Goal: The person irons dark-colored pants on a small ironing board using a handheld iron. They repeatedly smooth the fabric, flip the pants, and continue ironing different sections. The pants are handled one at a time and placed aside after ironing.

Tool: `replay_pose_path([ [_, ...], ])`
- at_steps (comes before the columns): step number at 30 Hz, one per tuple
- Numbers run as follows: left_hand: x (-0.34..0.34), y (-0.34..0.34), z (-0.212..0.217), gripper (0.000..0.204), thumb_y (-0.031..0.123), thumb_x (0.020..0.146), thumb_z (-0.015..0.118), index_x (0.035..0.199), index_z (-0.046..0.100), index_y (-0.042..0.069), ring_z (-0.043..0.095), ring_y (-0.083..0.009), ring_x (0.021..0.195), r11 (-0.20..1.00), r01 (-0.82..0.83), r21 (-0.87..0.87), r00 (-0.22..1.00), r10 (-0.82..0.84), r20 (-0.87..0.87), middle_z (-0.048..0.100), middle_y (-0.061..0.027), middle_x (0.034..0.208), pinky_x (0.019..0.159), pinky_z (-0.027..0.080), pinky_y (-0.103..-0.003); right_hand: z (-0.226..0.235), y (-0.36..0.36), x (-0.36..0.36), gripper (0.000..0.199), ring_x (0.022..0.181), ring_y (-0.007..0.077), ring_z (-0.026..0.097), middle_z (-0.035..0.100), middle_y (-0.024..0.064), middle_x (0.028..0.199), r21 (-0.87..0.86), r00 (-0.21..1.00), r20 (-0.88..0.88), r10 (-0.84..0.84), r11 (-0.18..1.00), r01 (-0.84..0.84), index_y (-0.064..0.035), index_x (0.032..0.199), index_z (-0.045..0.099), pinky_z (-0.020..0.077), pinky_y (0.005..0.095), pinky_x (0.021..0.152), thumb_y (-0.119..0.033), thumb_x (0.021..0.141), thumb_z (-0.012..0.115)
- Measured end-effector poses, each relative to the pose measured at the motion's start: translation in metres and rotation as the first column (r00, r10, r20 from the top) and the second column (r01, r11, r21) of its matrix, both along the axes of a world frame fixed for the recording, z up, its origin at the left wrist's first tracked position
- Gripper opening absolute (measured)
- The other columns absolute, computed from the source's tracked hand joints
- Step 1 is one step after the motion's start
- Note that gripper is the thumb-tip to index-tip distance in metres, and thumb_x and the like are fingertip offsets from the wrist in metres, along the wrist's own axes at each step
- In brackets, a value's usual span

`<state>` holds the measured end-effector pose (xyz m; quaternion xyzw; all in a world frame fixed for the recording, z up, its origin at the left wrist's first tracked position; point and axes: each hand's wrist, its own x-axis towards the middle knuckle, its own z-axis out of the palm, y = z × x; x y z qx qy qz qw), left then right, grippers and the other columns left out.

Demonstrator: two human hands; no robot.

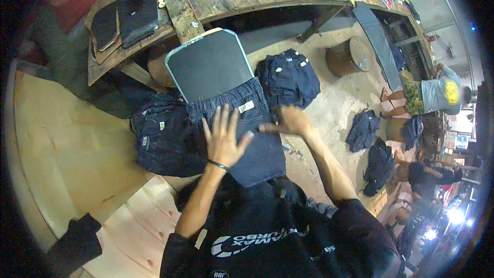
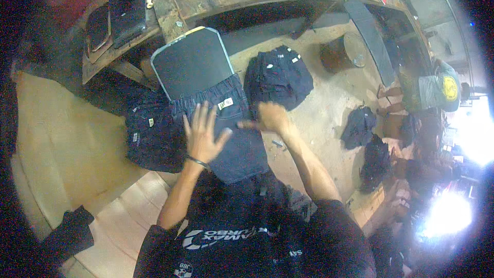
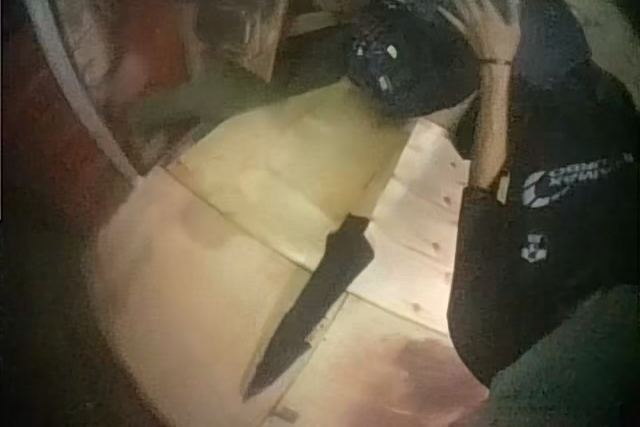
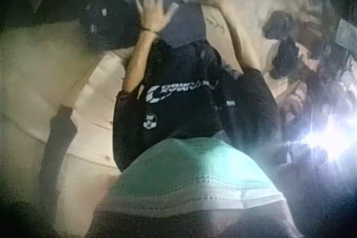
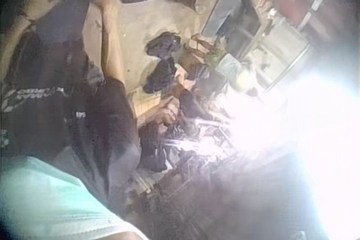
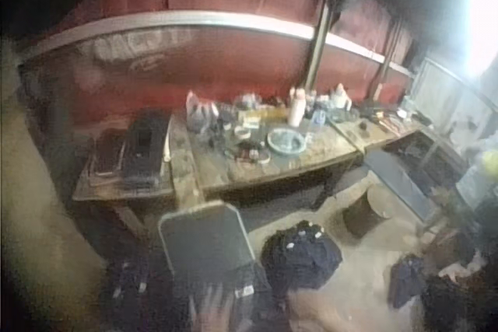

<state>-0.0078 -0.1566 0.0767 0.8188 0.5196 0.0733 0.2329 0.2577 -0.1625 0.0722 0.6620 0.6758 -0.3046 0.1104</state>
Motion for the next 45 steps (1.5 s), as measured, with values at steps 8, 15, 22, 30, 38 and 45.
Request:
replay_pose_path([
  [8,0.020,0.051,-0.078,0.115,0.082,0.089,0.062,0.173,0.025,0.012,0.006,-0.0406,0.168,0.980,0.002,0.199,1.000,0.004,-0.027,0.014,-0.0180,0.181,0.126,-0.002,-0.077,-0.060,0.038,0.021,0.056,0.095,0.0476,0.073,0.076,0.0250,0.094,0.170,0.907,-0.418,0.054,0.985,0.020,-0.0007,0.103,0.076,0.0562,0.0543,0.080,-0.053,0.109,0.057],
  [15,-0.009,-0.009,-0.034,0.049,0.034,0.097,0.080,0.134,0.067,0.004,0.054,-0.0394,0.137,0.911,-0.327,0.253,0.919,0.244,0.310,0.061,-0.0205,0.146,0.117,0.038,-0.057,-0.022,-0.029,-0.001,0.085,0.100,0.0441,0.076,0.078,0.0271,0.100,-0.075,0.992,-0.126,-0.028,0.997,0.018,-0.0056,0.109,0.082,0.0590,0.0524,0.089,-0.086,0.084,0.067],
  [22,-0.041,-0.112,-0.128,0.075,0.049,0.114,0.050,0.165,0.033,-0.003,0.043,-0.0381,0.153,0.341,-0.203,-0.918,-0.066,0.931,0.360,0.032,-0.0263,0.171,0.124,0.039,-0.047,-0.050,-0.043,0.011,0.081,0.093,0.0468,0.075,0.077,0.0264,0.091,0.148,0.924,-0.383,-0.001,0.987,0.062,0.0012,0.096,0.080,0.0586,0.0541,0.082,-0.078,0.095,0.061],
  [30,-0.029,-0.177,-0.127,0.074,0.049,0.113,0.051,0.161,0.039,-0.007,0.051,-0.0370,0.145,0.499,-0.363,-0.787,0.180,0.866,0.466,0.045,-0.0244,0.164,0.123,0.041,-0.047,-0.067,-0.084,0.021,0.076,0.080,0.0437,0.072,0.073,0.0266,0.084,0.109,0.773,-0.634,-0.027,0.986,0.124,0.0035,0.084,0.073,0.0550,0.0535,0.076,-0.065,0.108,0.052],
  [38,-0.070,0.021,-0.106,0.091,0.069,0.110,0.044,0.116,0.068,-0.019,0.071,-0.0393,0.109,0.607,-0.613,-0.506,0.589,0.778,0.220,0.076,-0.0276,0.114,0.098,0.054,-0.047,-0.056,-0.002,0.017,0.076,0.090,0.0472,0.074,0.076,0.0275,0.089,0.171,0.808,-0.587,-0.041,0.970,0.173,0.0008,0.096,0.079,0.0584,0.0532,0.081,-0.070,0.105,0.053],
  [45,0.013,0.008,0.022,0.053,0.042,0.096,0.079,0.119,0.075,-0.006,0.077,-0.0391,0.105,0.950,-0.007,0.312,0.982,-0.053,0.181,0.076,-0.0293,0.112,0.106,0.048,-0.054,-0.025,-0.046,0.007,0.084,0.117,0.0421,0.073,0.077,0.0249,0.120,-0.118,0.978,-0.202,-0.052,0.993,0.029,-0.0086,0.127,0.079,0.0585,0.0514,0.099,-0.083,0.089,0.064],
])
